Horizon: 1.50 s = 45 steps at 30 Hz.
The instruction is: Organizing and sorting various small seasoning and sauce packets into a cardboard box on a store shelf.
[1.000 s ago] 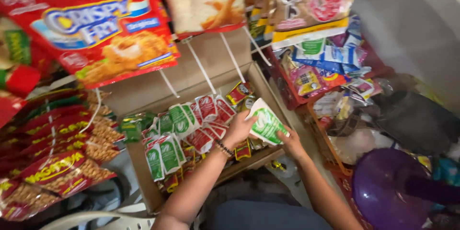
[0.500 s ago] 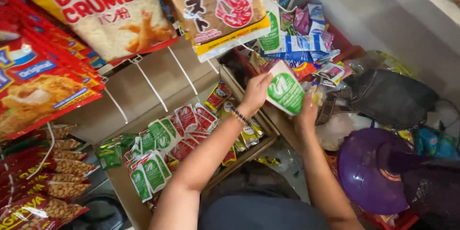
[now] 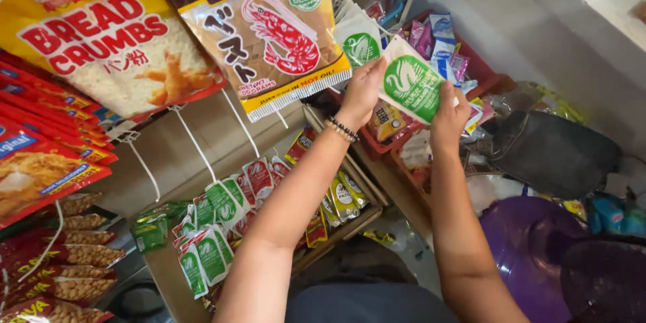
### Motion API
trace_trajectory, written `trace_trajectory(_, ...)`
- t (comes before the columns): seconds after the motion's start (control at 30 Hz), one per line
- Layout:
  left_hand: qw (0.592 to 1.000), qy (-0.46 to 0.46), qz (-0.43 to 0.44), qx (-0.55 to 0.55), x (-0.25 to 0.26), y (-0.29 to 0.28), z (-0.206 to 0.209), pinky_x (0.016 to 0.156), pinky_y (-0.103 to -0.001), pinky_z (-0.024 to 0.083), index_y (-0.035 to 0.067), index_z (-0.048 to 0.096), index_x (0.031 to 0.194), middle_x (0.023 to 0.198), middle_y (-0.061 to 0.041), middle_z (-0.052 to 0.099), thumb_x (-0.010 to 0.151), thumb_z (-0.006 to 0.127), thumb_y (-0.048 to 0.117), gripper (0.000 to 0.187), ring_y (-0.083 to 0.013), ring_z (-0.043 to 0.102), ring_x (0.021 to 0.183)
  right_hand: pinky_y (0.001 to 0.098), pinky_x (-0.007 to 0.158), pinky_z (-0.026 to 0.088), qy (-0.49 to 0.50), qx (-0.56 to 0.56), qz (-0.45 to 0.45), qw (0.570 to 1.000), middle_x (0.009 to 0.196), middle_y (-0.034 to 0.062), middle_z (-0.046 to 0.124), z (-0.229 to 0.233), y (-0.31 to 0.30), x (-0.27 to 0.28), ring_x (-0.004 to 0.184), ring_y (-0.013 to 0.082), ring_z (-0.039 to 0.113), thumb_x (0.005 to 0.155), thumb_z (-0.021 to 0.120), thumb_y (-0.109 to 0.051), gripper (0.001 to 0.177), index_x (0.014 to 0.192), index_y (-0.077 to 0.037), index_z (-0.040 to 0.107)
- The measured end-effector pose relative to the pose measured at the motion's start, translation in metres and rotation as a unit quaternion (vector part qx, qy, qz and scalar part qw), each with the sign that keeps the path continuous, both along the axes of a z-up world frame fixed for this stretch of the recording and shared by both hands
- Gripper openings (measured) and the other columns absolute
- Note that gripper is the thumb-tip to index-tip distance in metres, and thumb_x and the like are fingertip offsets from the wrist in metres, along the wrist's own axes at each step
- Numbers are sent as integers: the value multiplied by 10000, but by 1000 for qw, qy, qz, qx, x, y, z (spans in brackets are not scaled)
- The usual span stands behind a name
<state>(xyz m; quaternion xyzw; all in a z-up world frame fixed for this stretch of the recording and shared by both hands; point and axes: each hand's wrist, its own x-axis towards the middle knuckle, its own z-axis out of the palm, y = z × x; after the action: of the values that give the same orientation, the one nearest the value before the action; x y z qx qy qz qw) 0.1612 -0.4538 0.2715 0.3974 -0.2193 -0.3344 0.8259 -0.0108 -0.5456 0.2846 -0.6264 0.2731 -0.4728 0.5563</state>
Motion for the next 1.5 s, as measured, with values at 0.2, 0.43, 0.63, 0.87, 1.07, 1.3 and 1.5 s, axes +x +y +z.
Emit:
trace_trajectory(0.2, 1000, 14, 0, -15, 13, -20, 2, 938, -262, 493, -64, 671, 1248, 1152, -33, 694, 1060, 600, 243, 367, -91, 611, 1039, 227, 608, 367, -7, 38, 11, 999, 793, -82, 565, 13, -16, 11, 704, 23, 458, 1075, 636, -428, 399, 908, -67, 659)
trace_trajectory(0.43, 998, 34, -42, -31, 12, -22, 8, 909, -290, 505, -59, 685, 1181, 1125, -62, 702, 1080, 588, 263, 352, -125, 620, 1009, 233, 533, 355, 35, 100, -4, 994, 730, -66, 563, 26, -13, 11, 610, 41, 455, 1030, 622, -444, 379, 913, -86, 671)
trace_trajectory(0.63, 999, 33, -16, 38, 10, -24, 6, 951, -288, 486, -47, 682, 1186, 1118, -47, 698, 1057, 596, 298, 379, -118, 597, 1031, 219, 624, 404, 10, 76, 20, 997, 819, -68, 621, 19, -20, 9, 707, 28, 496, 1057, 638, -425, 382, 935, -65, 664)
trace_trajectory(0.87, 999, 8, -17, 27, 4, -14, 27, 904, -258, 485, -32, 702, 1135, 1070, -14, 705, 1061, 587, 280, 341, -87, 600, 983, 224, 645, 394, 16, 70, 17, 997, 833, -67, 606, 13, -28, 10, 732, 30, 482, 1056, 650, -403, 371, 929, -56, 671)
trace_trajectory(1.07, 986, -134, 54, 80, 20, -22, 39, 666, -263, 427, -18, 722, 920, 787, 60, 603, 1042, 625, 251, 311, -53, 486, 750, 216, 639, 390, 11, 87, 24, 996, 817, -69, 604, 8, -33, 12, 714, 30, 486, 1050, 648, -403, 368, 932, -57, 687)
trace_trajectory(1.3, 912, -320, 180, 184, 28, -30, 58, 530, -377, 384, -8, 596, 706, 561, -109, 484, 993, 646, 284, 412, -170, 399, 534, 221, 639, 392, 3, 94, 26, 995, 819, -68, 607, 2, -35, 13, 720, 31, 491, 1049, 659, -393, 364, 932, -49, 686)
trace_trajectory(1.5, 863, -380, 236, 235, 23, -29, 70, 523, -443, 398, -7, 610, 664, 592, -198, 562, 975, 651, 327, 459, -352, 515, 515, 224, 644, 398, 19, 109, 38, 993, 824, -60, 604, 3, -31, 10, 728, 37, 484, 1070, 636, -413, 412, 936, -27, 689)
